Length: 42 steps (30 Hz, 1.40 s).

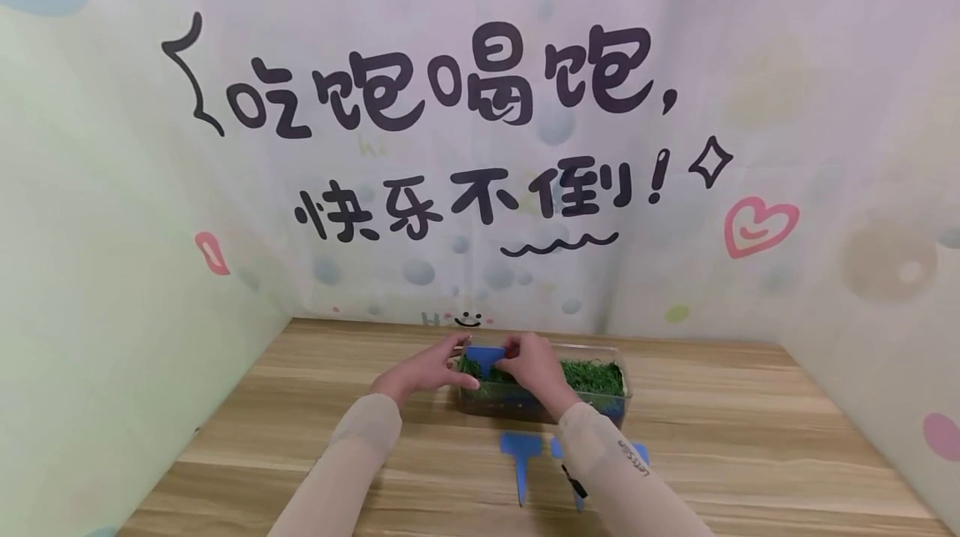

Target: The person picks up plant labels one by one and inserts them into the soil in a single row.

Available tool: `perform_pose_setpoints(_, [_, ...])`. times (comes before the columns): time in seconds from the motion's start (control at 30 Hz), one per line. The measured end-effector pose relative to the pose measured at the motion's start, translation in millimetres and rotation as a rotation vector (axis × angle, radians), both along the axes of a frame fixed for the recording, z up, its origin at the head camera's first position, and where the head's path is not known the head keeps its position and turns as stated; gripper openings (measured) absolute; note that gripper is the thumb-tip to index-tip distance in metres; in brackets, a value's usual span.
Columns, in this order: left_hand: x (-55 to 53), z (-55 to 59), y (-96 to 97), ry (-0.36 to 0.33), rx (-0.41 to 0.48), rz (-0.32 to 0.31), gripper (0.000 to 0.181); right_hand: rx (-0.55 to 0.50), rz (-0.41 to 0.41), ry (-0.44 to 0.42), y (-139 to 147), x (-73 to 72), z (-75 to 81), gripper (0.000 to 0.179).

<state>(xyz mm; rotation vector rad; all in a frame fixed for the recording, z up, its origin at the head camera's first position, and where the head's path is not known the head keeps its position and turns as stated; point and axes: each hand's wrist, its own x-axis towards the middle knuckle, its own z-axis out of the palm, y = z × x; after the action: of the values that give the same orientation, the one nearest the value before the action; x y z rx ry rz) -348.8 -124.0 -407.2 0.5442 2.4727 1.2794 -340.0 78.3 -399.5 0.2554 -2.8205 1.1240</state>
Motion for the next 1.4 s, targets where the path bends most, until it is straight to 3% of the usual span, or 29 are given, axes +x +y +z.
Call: perform_pose_setpoints(1.4, [1.2, 0.5, -1.0, -0.015, -0.004, -0.006, 0.087, -0.012, -0.024, 0.015, 28.3, 13.2, 8.7, 0.011])
